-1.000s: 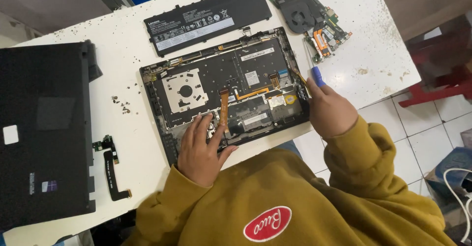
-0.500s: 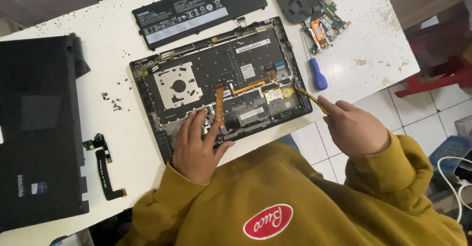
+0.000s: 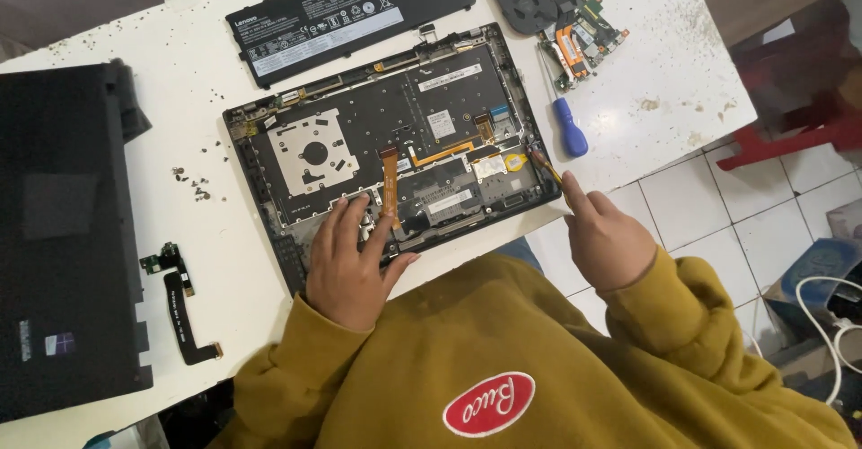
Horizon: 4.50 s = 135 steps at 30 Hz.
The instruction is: Disconnecting internal ribbon cables and components from a laptop chassis using a screwdriver.
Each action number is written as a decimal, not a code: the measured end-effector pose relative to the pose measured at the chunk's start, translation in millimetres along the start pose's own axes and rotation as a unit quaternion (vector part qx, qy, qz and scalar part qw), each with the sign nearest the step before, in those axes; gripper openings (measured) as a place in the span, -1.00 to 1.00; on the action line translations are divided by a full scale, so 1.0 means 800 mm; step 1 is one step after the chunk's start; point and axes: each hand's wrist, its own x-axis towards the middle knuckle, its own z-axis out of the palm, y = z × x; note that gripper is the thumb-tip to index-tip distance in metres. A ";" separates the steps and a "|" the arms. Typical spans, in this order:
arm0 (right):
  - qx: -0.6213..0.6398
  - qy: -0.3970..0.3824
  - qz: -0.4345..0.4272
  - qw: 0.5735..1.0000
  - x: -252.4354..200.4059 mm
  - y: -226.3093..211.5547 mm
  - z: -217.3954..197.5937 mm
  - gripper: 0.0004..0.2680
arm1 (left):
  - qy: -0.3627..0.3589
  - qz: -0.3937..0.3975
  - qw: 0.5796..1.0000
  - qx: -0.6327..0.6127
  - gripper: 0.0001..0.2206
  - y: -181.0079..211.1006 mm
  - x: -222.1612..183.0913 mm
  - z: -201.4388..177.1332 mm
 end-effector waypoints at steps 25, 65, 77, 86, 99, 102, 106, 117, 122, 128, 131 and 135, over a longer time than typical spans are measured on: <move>-0.008 0.066 0.013 0.998 -0.029 -0.026 0.019 -0.54 | -0.018 -0.011 1.000 -0.011 -0.49 0.001 -0.001 0.000; 0.075 0.079 -0.070 0.992 -0.008 -0.038 0.012 -0.62 | -0.019 -0.013 1.000 -0.001 -0.49 0.000 -0.004 0.001; 0.103 0.059 -0.001 0.993 0.006 -0.008 0.052 -0.54 | -0.022 -0.001 1.000 -0.001 -0.42 -0.003 0.005 -0.004; 0.156 -0.011 -0.002 0.988 0.004 -0.020 0.054 -0.45 | -0.071 0.001 0.997 -0.009 -0.39 -0.003 0.000 -0.007; 0.219 -0.071 -0.002 0.973 0.015 -0.038 0.027 -0.57 | -0.053 0.006 0.999 -0.013 -0.40 0.001 0.008 -0.013; 0.153 -0.075 0.105 0.980 0.020 -0.020 0.038 -0.52 | -0.083 -0.013 0.996 -0.004 -0.30 0.003 0.002 -0.012; 0.195 -0.088 0.010 0.977 0.013 -0.021 0.040 -0.49 | -0.023 0.006 0.997 -0.075 -0.33 -0.001 0.003 -0.027; 0.123 0.065 -0.017 0.990 0.015 -0.041 0.022 -0.61 | 0.043 -0.152 0.986 -0.051 -0.66 -0.033 -0.045 -0.031; 0.182 0.017 -0.020 0.983 0.014 -0.047 0.016 -0.60 | 0.043 -0.169 0.982 -0.070 -0.64 -0.021 -0.043 -0.042; 0.131 0.047 -0.039 0.990 0.014 -0.051 0.013 -0.60 | 0.037 -0.160 0.986 -0.027 -0.64 -0.006 -0.047 -0.043; 0.127 0.055 -0.030 0.990 0.015 -0.052 0.009 -0.61 | 0.035 -0.159 0.986 -0.040 -0.66 -0.003 -0.047 -0.042; 0.131 0.032 -0.026 0.991 0.008 -0.069 0.000 -0.61 | 0.038 -0.160 0.985 -0.050 -0.69 -0.003 -0.047 -0.040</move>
